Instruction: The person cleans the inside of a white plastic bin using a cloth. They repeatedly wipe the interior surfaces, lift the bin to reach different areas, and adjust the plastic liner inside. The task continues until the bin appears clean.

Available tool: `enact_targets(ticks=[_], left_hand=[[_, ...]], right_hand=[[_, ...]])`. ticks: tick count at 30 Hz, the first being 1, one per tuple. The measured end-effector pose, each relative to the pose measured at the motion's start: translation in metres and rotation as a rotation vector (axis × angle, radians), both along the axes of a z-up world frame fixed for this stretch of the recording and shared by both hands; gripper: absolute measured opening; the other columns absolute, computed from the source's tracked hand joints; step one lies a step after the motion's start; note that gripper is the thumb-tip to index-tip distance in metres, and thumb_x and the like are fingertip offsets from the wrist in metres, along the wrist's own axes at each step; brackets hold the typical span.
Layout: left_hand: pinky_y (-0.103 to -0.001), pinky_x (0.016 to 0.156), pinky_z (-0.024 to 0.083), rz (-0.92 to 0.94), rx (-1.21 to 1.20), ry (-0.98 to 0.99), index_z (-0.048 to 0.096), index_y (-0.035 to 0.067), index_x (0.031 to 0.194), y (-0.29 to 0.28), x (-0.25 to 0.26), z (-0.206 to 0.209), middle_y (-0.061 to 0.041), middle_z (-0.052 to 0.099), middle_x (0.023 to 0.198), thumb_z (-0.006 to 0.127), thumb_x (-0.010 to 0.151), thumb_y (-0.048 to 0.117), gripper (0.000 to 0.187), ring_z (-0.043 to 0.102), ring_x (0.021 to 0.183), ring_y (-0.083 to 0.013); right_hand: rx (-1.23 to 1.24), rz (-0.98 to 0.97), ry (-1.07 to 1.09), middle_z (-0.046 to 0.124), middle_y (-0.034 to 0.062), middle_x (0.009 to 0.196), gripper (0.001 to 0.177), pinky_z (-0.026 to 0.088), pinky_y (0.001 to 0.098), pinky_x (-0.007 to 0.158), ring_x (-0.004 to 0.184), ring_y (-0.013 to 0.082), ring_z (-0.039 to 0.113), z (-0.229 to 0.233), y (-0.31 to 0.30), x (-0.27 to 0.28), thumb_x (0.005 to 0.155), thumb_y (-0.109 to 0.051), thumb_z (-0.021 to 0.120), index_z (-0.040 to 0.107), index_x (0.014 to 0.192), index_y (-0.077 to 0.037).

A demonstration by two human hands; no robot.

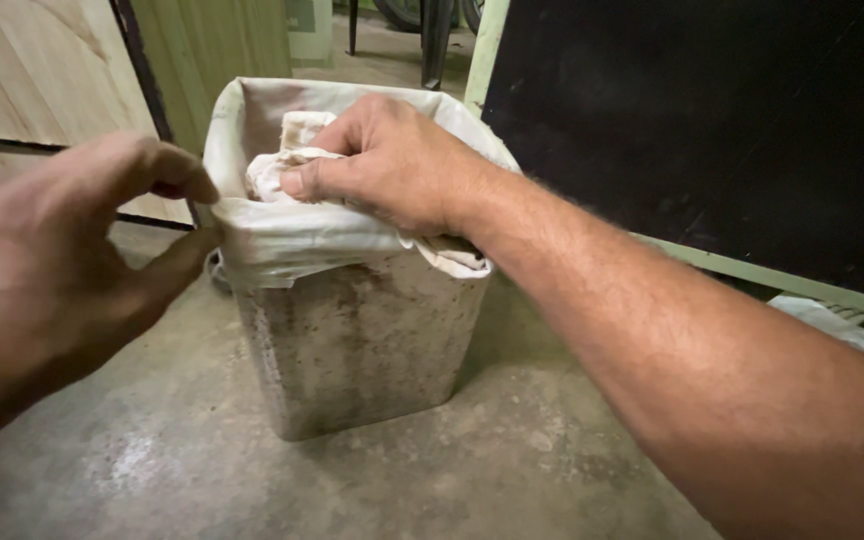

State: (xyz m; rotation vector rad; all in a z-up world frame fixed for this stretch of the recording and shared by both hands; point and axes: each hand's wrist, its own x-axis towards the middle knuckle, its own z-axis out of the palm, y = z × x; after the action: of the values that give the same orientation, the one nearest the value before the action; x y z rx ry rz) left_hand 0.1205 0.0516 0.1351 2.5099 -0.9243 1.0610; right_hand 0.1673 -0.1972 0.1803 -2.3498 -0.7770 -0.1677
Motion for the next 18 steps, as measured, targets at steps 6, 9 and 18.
enact_targets(ticks=[6,9,18], left_hand=[[-0.035,0.082,0.062,0.017,-0.128,0.074,0.07,0.004,0.101,-0.001,-0.006,-0.011,-0.012,0.074,0.103,0.078,0.086,0.009,0.018,0.075,0.093,-0.0213],[-0.036,0.08,0.062,-0.021,-0.289,0.004,0.067,0.001,0.098,-0.018,-0.019,-0.012,-0.014,0.071,0.099,0.071,0.099,0.009,0.01,0.073,0.092,-0.0223],[-0.035,0.064,0.056,0.062,-1.305,1.031,0.064,-0.005,0.099,-0.043,-0.003,-0.022,-0.015,0.059,0.089,0.065,0.105,0.045,0.051,0.06,0.072,-0.0232]], right_hand=[[-0.047,-0.027,-0.02,0.053,-0.0049,0.054,0.037,0.037,0.0302,0.048,0.051,0.0059,0.045,-0.001,-0.001,-0.001,0.088,-0.04,0.079,0.078,0.072,-0.007],[-0.002,0.013,-0.026,0.061,-0.0081,0.056,0.027,0.043,0.0263,0.049,0.053,0.0026,0.051,-0.003,0.001,0.002,0.087,-0.038,0.078,0.082,0.079,-0.013],[-0.019,-0.004,0.027,0.066,-0.0019,0.06,0.037,0.043,0.0306,0.05,0.053,0.0075,0.055,0.0,0.001,-0.002,0.085,-0.048,0.075,0.084,0.081,-0.012]])
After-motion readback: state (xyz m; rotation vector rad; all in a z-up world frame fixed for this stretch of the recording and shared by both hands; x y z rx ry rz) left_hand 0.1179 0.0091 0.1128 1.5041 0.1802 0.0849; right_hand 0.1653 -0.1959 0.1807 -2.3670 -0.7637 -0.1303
